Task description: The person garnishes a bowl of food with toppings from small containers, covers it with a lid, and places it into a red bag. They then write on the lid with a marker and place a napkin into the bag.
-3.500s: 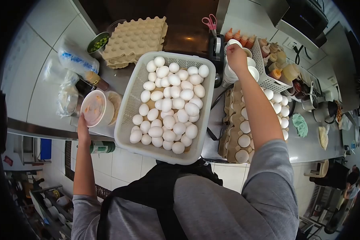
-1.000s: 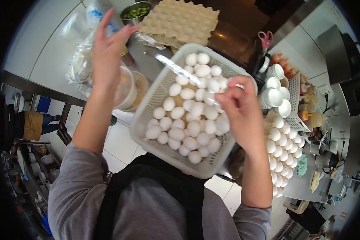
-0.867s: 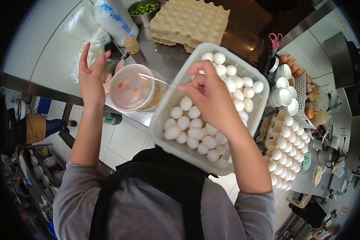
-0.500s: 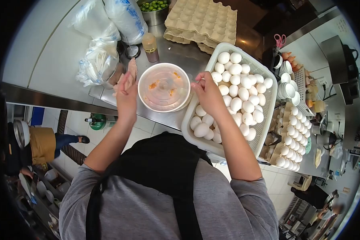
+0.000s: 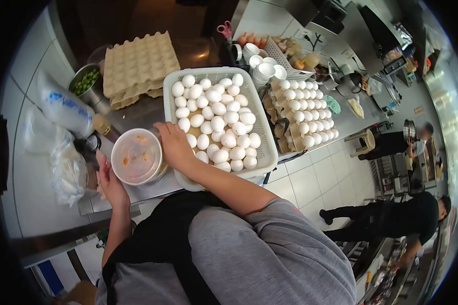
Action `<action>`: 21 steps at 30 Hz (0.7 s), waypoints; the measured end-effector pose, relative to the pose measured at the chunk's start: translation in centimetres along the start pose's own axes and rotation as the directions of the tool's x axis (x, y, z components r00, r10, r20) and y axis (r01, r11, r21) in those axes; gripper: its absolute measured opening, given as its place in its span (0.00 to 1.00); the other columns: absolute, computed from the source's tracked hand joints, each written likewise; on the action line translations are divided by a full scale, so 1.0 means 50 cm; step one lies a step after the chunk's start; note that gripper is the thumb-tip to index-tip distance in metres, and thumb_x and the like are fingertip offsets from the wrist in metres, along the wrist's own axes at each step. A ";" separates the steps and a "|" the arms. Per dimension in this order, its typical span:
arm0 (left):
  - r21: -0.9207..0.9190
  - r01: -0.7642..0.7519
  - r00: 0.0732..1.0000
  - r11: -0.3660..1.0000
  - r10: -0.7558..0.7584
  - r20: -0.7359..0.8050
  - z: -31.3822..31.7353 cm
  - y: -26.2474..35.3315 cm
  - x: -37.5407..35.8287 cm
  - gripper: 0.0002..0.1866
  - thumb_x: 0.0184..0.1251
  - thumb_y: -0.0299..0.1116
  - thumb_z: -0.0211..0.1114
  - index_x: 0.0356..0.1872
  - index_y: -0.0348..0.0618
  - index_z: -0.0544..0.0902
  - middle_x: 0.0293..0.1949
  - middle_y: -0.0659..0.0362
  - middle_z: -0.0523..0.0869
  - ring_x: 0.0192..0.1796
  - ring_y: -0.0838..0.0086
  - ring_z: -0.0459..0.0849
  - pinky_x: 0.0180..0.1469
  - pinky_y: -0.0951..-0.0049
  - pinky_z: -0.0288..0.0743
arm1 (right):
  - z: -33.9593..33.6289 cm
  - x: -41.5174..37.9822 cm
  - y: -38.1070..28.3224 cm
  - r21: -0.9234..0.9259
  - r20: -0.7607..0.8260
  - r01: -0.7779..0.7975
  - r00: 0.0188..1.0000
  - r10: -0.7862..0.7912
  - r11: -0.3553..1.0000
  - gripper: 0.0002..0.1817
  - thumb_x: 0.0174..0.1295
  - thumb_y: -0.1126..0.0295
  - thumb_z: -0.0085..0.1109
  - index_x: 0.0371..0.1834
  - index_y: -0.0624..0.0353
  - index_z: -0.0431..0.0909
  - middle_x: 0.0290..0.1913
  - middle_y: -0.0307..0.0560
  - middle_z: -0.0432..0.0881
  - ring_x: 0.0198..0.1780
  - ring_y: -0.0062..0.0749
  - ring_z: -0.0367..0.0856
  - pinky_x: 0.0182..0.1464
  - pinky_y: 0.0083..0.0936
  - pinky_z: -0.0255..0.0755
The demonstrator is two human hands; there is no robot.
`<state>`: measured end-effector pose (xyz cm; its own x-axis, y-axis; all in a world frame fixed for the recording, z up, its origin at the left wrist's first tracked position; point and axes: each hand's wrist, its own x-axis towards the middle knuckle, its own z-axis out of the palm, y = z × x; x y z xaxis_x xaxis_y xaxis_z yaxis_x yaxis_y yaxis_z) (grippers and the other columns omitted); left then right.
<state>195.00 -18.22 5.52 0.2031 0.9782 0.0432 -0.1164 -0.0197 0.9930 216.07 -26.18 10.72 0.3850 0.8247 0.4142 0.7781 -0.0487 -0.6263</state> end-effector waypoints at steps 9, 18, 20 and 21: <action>-0.287 0.167 0.980 0.943 -0.127 0.154 0.044 0.031 -0.038 0.26 0.79 0.44 0.41 0.65 0.33 0.65 0.63 0.51 0.71 0.65 0.68 0.70 0.67 0.68 0.61 | 0.021 -0.048 -0.092 0.875 0.341 -0.448 0.839 0.424 0.183 0.30 0.74 0.59 0.45 0.73 0.65 0.55 0.71 0.47 0.62 0.70 0.29 0.59 0.72 0.24 0.51; -0.592 0.172 0.962 0.788 -0.003 0.274 0.141 0.199 -0.109 0.28 0.77 0.46 0.39 0.72 0.42 0.58 0.69 0.54 0.66 0.69 0.63 0.66 0.71 0.60 0.58 | -0.136 -0.058 -0.144 0.868 0.055 -0.165 0.969 0.241 0.468 0.22 0.76 0.70 0.35 0.71 0.65 0.57 0.67 0.47 0.67 0.67 0.27 0.64 0.69 0.23 0.58; -0.672 0.562 0.823 0.483 -0.246 0.512 0.150 0.218 -0.114 0.28 0.76 0.49 0.40 0.70 0.44 0.61 0.67 0.54 0.69 0.69 0.62 0.67 0.71 0.59 0.59 | -0.171 -0.056 -0.148 0.771 0.051 -0.132 0.988 0.145 0.623 0.23 0.76 0.71 0.35 0.72 0.64 0.56 0.68 0.47 0.66 0.68 0.27 0.63 0.70 0.23 0.57; -0.678 0.560 0.825 0.477 -0.242 0.511 0.161 0.213 -0.119 0.28 0.76 0.49 0.40 0.70 0.44 0.61 0.67 0.54 0.69 0.69 0.62 0.67 0.71 0.59 0.59 | -0.182 -0.055 -0.140 0.789 0.118 -0.189 0.980 0.158 0.585 0.23 0.76 0.71 0.36 0.73 0.64 0.55 0.70 0.48 0.64 0.70 0.28 0.62 0.70 0.24 0.56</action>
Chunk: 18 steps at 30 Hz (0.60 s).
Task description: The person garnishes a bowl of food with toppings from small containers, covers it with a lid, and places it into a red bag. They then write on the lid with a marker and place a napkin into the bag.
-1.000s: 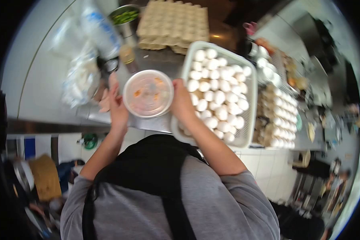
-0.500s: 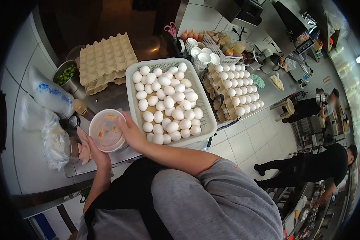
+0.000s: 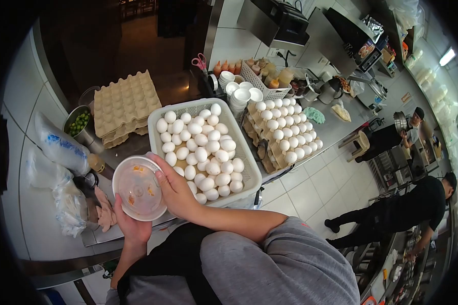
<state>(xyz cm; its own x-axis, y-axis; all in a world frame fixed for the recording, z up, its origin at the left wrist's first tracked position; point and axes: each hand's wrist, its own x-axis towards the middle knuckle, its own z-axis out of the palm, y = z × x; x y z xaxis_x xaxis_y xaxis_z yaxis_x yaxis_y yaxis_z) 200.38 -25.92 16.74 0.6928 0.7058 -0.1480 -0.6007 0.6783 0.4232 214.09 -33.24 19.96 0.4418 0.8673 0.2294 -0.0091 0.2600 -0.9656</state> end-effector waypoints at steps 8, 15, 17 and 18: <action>0.071 0.108 0.994 0.992 -0.107 -0.014 0.002 -0.088 0.012 0.31 0.73 0.54 0.43 0.68 0.45 0.64 0.66 0.55 0.70 0.68 0.61 0.68 0.69 0.56 0.61 | -0.152 -0.046 -0.036 -0.293 0.175 0.016 0.984 0.037 0.956 0.29 0.73 0.69 0.44 0.75 0.62 0.51 0.69 0.52 0.65 0.70 0.31 0.62 0.70 0.25 0.56; 0.179 0.218 0.976 0.959 -0.211 -0.059 0.022 -0.152 0.026 0.37 0.68 0.61 0.47 0.71 0.49 0.60 0.67 0.51 0.67 0.70 0.58 0.65 0.69 0.54 0.63 | -0.364 -0.168 -0.047 -0.454 -0.004 0.180 0.979 -0.204 0.872 0.18 0.66 0.75 0.53 0.60 0.60 0.73 0.56 0.51 0.77 0.54 0.41 0.78 0.57 0.32 0.70; 0.478 -0.098 0.950 0.873 0.226 -0.218 0.021 -0.192 0.038 0.39 0.65 0.60 0.54 0.71 0.50 0.59 0.67 0.51 0.67 0.71 0.57 0.64 0.67 0.50 0.65 | -0.435 -0.210 -0.043 -0.374 -0.050 -0.024 0.999 0.006 0.927 0.14 0.66 0.73 0.53 0.54 0.60 0.77 0.48 0.50 0.81 0.50 0.42 0.80 0.56 0.35 0.70; 0.521 -0.119 0.944 0.845 0.259 -0.205 0.041 -0.209 0.042 0.35 0.66 0.53 0.58 0.69 0.47 0.62 0.68 0.52 0.67 0.71 0.56 0.64 0.66 0.46 0.65 | -0.462 -0.223 -0.032 -0.388 -0.102 0.018 0.993 -0.063 0.921 0.11 0.66 0.73 0.53 0.50 0.60 0.79 0.40 0.45 0.82 0.44 0.39 0.80 0.50 0.33 0.72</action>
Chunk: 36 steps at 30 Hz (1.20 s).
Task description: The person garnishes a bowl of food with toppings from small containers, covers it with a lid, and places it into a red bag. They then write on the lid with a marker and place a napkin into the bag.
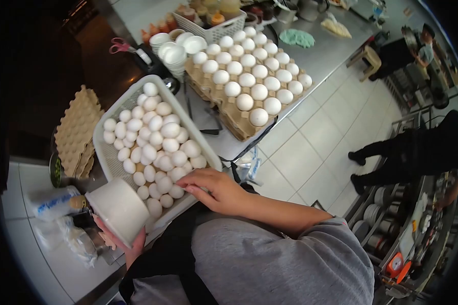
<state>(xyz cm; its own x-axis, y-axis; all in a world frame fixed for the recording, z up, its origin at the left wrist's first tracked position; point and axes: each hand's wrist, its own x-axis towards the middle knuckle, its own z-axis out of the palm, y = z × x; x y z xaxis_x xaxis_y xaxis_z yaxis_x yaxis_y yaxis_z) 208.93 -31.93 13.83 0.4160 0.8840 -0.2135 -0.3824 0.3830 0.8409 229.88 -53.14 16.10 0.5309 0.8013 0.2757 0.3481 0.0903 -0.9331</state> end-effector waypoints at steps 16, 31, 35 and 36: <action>-0.285 0.591 0.744 0.754 -0.373 0.554 0.339 -0.111 0.024 0.20 0.69 0.44 0.55 0.56 0.44 0.71 0.56 0.59 0.72 0.49 0.66 0.70 0.52 0.59 0.64 | -0.542 -0.026 0.194 -0.065 -0.844 0.074 0.528 -0.095 0.995 0.11 0.71 0.74 0.45 0.41 0.70 0.77 0.32 0.48 0.81 0.33 0.27 0.78 0.40 0.22 0.73; -0.249 0.656 0.723 0.713 -0.498 0.479 0.475 -0.175 0.073 0.30 0.67 0.48 0.57 0.65 0.43 0.66 0.56 0.59 0.75 0.59 0.67 0.71 0.58 0.59 0.64 | -0.770 0.071 0.537 -0.901 -0.162 -0.186 0.982 0.093 0.392 0.21 0.64 0.57 0.47 0.60 0.41 0.76 0.72 0.36 0.63 0.75 0.43 0.54 0.72 0.54 0.47; -0.367 0.663 0.740 0.652 -0.498 0.453 0.518 -0.162 0.057 0.30 0.66 0.46 0.57 0.65 0.43 0.65 0.59 0.57 0.70 0.60 0.65 0.70 0.56 0.57 0.67 | -0.770 0.081 0.527 -0.890 -0.159 -0.206 0.976 0.146 0.407 0.23 0.60 0.56 0.51 0.58 0.44 0.78 0.71 0.36 0.64 0.74 0.40 0.55 0.72 0.52 0.46; -0.360 0.645 0.745 0.674 -0.450 0.492 0.515 -0.153 0.054 0.30 0.66 0.46 0.57 0.66 0.43 0.65 0.60 0.57 0.68 0.60 0.64 0.70 0.55 0.55 0.67 | -0.764 0.085 0.517 -0.861 -0.191 -0.222 0.975 0.113 0.458 0.23 0.60 0.57 0.51 0.59 0.45 0.77 0.70 0.37 0.66 0.74 0.41 0.57 0.72 0.52 0.46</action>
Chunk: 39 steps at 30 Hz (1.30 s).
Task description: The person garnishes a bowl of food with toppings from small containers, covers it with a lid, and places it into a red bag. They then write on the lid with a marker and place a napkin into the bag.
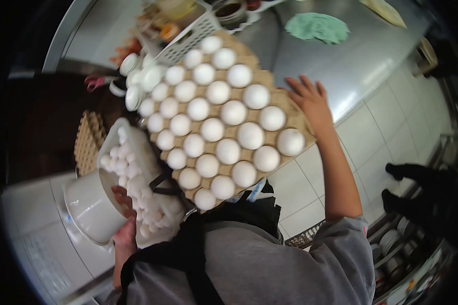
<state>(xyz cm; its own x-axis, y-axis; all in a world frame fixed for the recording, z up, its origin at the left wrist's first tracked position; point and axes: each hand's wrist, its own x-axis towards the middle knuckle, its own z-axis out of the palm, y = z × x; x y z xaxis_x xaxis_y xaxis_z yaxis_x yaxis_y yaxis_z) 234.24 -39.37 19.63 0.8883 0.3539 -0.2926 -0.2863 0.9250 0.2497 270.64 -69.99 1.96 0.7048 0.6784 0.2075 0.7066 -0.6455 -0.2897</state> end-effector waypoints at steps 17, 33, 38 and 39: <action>-0.245 -0.349 0.865 0.905 0.411 0.288 -0.077 0.186 -0.244 0.35 0.66 0.47 0.58 0.71 0.49 0.57 0.67 0.58 0.60 0.68 0.61 0.65 0.59 0.44 0.70 | 0.044 -0.001 -0.016 0.650 -0.170 -0.074 0.956 0.240 0.756 0.20 0.56 0.66 0.60 0.51 0.64 0.76 0.55 0.55 0.76 0.61 0.46 0.71 0.60 0.40 0.69; 0.070 -0.795 0.605 0.602 0.796 0.024 -0.344 0.431 -0.482 0.34 0.70 0.57 0.51 0.72 0.54 0.60 0.70 0.56 0.64 0.69 0.60 0.65 0.63 0.45 0.64 | 0.119 -0.307 -0.112 0.489 -0.460 -0.543 0.504 0.731 0.682 0.13 0.68 0.71 0.48 0.51 0.68 0.71 0.46 0.50 0.74 0.49 0.35 0.76 0.50 0.29 0.73; 0.093 -0.781 0.624 0.617 0.777 0.084 -0.413 0.491 -0.488 0.35 0.70 0.62 0.45 0.71 0.55 0.61 0.69 0.56 0.66 0.69 0.59 0.66 0.64 0.46 0.64 | 0.108 -0.394 -0.490 0.771 0.249 -0.573 0.672 0.698 0.277 0.09 0.68 0.58 0.52 0.40 0.50 0.70 0.26 0.32 0.69 0.28 0.19 0.69 0.32 0.22 0.65; 0.047 -0.751 0.659 0.658 0.745 0.099 -0.436 0.501 -0.483 0.35 0.69 0.63 0.45 0.71 0.55 0.61 0.69 0.56 0.66 0.69 0.59 0.66 0.64 0.46 0.64 | 0.081 -0.383 -0.601 0.804 0.356 -0.566 0.706 0.612 0.185 0.10 0.70 0.58 0.51 0.40 0.52 0.71 0.27 0.32 0.70 0.28 0.19 0.70 0.33 0.23 0.66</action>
<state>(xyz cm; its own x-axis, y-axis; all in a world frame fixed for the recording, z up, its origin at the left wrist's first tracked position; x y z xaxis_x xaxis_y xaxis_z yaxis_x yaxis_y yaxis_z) 197.77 -21.74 12.82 0.4080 0.9090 0.0850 -0.8391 0.3366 0.4274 235.66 -62.14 2.93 0.9079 0.2085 -0.3637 -0.3186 -0.2210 -0.9218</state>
